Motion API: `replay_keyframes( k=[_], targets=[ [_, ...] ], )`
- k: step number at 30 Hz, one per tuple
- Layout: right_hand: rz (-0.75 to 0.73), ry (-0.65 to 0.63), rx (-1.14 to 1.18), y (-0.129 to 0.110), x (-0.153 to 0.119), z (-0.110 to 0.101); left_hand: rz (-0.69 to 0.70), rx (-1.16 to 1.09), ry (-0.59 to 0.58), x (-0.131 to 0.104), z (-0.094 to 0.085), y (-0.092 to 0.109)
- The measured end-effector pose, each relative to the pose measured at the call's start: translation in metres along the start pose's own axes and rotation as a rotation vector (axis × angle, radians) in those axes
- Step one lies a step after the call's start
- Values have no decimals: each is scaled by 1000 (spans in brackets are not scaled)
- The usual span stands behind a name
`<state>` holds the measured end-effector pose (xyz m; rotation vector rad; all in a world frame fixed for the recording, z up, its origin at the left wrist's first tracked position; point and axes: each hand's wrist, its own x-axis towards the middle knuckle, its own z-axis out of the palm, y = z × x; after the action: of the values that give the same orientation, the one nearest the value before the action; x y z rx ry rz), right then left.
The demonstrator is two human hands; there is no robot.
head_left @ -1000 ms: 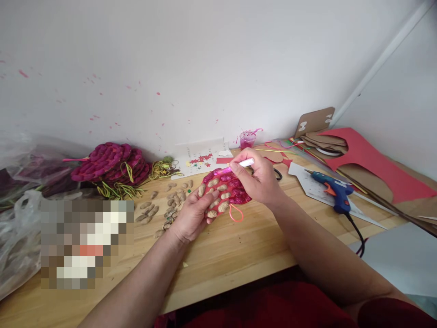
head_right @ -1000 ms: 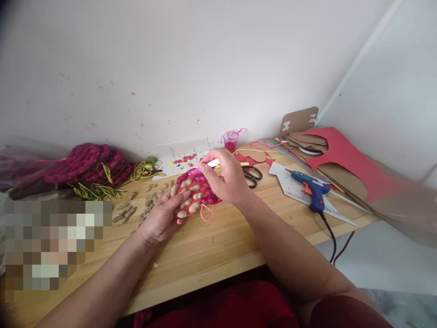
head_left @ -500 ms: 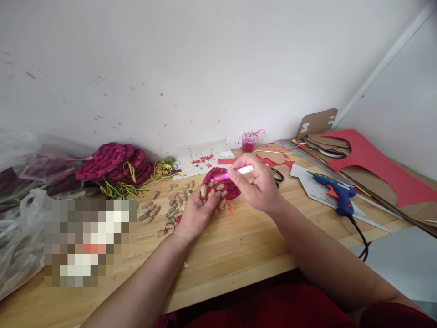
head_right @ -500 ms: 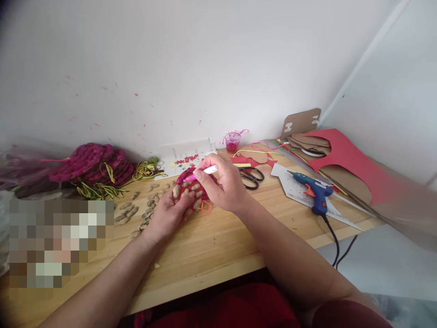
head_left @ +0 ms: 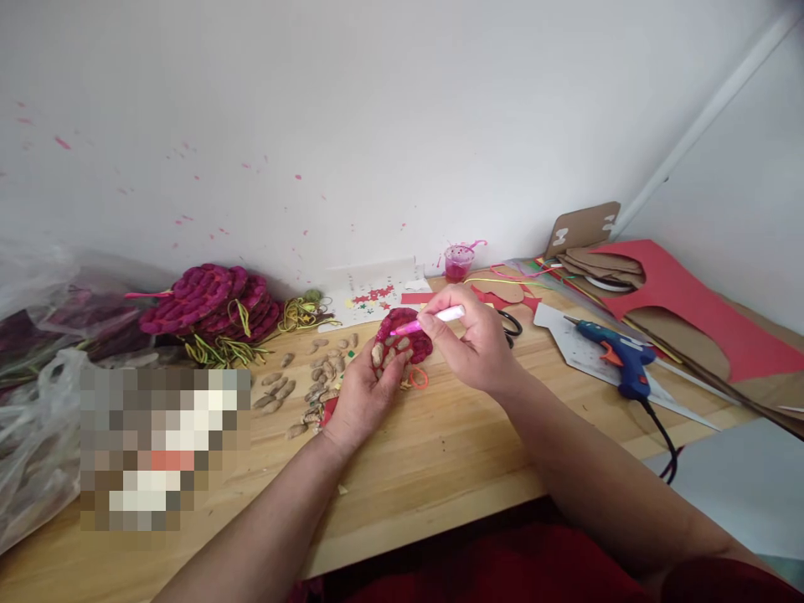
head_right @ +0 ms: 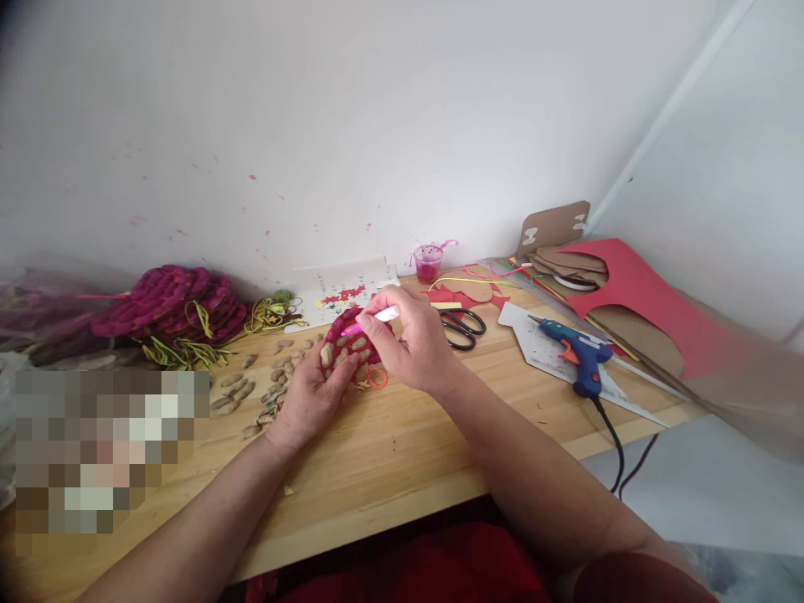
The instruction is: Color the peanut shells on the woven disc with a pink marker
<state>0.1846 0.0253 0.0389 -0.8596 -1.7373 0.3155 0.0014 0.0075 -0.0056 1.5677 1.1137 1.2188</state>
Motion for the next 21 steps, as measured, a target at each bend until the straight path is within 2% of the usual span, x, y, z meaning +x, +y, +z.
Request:
replay_keyframes(
  k=[5,8,11,14,17,21],
  targets=[
    [55,29,-30,4,0,-1,-5,-17,6,0,0,-3],
    [116,79,61,12,-2,0,-93,-90,41,1,1,-6],
    [228,225,136,27,-1,1,-202,-198,63,1,3,-9],
    [324,411,164,47,8,-7,-224,-261,52,2,5,-12],
    [429,551,-5,66,27,-26,-208,-273,52,4,5,-15],
    [536,433,-315,87,63,-57,-215,-297,53,5,6,-17]
  ],
)
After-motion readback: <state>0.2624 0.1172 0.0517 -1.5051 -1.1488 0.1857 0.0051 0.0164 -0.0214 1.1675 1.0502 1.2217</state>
